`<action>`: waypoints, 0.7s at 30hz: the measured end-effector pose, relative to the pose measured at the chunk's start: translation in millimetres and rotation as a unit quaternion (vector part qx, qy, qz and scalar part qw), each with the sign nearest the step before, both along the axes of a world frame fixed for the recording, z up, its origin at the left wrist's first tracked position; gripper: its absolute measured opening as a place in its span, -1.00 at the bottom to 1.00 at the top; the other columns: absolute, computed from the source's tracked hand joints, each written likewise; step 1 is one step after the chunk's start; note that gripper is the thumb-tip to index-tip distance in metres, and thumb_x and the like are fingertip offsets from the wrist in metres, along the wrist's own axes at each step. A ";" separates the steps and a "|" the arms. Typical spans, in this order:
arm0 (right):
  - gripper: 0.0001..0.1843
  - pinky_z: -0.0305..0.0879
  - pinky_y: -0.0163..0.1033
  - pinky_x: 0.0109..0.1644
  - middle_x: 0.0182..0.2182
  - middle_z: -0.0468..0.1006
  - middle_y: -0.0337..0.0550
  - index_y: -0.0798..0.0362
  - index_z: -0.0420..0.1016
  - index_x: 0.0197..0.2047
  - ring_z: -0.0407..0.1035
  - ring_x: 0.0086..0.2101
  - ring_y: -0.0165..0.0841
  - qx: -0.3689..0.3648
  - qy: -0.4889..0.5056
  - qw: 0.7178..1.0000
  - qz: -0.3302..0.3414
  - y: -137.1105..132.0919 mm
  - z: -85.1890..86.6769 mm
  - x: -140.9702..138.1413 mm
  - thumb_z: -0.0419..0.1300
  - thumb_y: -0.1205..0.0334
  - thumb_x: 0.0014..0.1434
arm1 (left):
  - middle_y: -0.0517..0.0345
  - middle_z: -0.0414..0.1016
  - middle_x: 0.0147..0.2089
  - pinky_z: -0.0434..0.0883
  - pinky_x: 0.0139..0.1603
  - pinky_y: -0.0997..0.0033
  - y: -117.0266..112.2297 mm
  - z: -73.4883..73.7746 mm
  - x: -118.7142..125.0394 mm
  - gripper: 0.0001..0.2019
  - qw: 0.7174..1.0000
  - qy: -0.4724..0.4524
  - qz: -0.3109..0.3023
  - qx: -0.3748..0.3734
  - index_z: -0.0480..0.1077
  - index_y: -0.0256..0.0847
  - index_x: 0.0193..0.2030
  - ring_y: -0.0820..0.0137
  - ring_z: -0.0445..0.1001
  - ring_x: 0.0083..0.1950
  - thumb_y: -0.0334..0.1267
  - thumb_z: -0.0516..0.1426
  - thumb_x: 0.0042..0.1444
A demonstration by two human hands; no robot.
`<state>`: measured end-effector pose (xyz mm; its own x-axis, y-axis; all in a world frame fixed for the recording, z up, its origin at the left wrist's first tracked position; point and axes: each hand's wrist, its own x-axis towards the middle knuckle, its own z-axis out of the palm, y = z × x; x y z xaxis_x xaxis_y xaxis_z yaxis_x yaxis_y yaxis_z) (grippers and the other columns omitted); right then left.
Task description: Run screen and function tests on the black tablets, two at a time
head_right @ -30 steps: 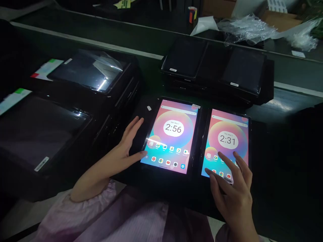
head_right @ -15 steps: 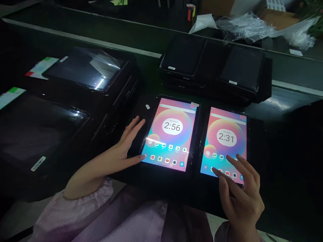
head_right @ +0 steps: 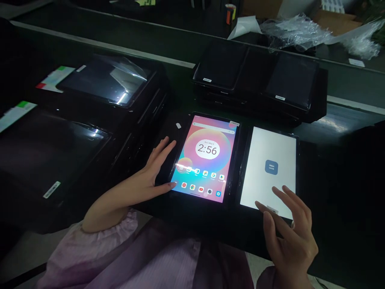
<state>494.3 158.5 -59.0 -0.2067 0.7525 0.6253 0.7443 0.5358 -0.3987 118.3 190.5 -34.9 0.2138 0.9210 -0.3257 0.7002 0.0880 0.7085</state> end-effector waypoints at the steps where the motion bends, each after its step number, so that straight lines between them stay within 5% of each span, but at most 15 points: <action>1: -0.80 0.53 0.03 0.00 0.21 0.65 -0.13 -0.04 0.73 -0.11 0.54 0.21 0.02 0.000 -0.001 1.000 0.001 -0.3 -0.2 0.1 0.36 0.47 0.36 | -0.04 -0.69 0.79 -0.14 0.62 -0.62 -0.1 -0.3 0.3 0.03 1.000 0.000 0.001 0.002 -0.42 0.18 0.73 -0.24 -0.67 0.74 0.00 0.21 0.38; 6: -0.82 0.55 0.00 -0.02 0.18 0.67 -0.14 -0.03 0.73 -0.15 0.55 0.19 0.00 0.001 -0.002 1.000 -0.009 -2.0 1.0 0.0 0.36 0.46 0.37 | 0.05 -0.66 0.79 0.10 0.54 -0.68 0.0 -1.5 -1.6 0.03 1.000 -0.017 0.013 0.004 -0.39 0.29 0.73 -0.35 -0.53 0.75 0.02 0.24 0.38; 11: -0.76 0.52 -0.09 -0.13 0.20 0.66 -0.17 -0.05 0.74 -0.12 0.55 0.21 0.00 0.007 0.008 1.000 -0.014 -3.2 1.3 2.8 0.38 0.51 0.33 | 0.16 -0.68 0.79 0.02 0.56 -0.69 -0.7 1.9 -10.4 0.08 0.998 -0.050 0.016 -0.033 -0.40 0.37 0.71 -0.32 -0.53 0.76 0.17 0.28 0.32; 17: -0.77 0.54 -0.02 -0.12 0.14 0.68 -0.14 -0.10 0.76 -0.12 0.53 0.23 0.05 0.011 -0.009 0.996 -0.092 9.7 -0.6 12.5 0.32 0.44 0.42 | 0.26 -0.60 0.80 0.40 0.45 -0.49 -0.1 5.8 -7.4 0.02 0.992 -0.083 0.089 -0.044 -0.31 0.41 0.71 -0.33 -0.38 0.76 0.26 0.23 0.31; 21: -0.82 0.58 0.14 0.03 0.17 0.67 -0.10 -0.08 0.75 -0.08 0.51 0.25 0.08 0.018 -0.023 0.991 -0.127 29.8 0.3 23.4 0.29 0.32 0.47 | 0.19 -0.45 0.81 0.40 0.48 -0.46 11.6 5.1 1.7 -0.03 0.985 -0.091 0.142 -0.020 -0.17 0.31 0.72 -0.28 -0.25 0.77 0.32 0.21 0.31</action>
<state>517.7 188.3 -58.7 -0.0418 0.7616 0.6467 0.8745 0.3410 -0.3450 120.0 202.1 -29.8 0.0074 0.9392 -0.3432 0.5046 0.2928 0.8122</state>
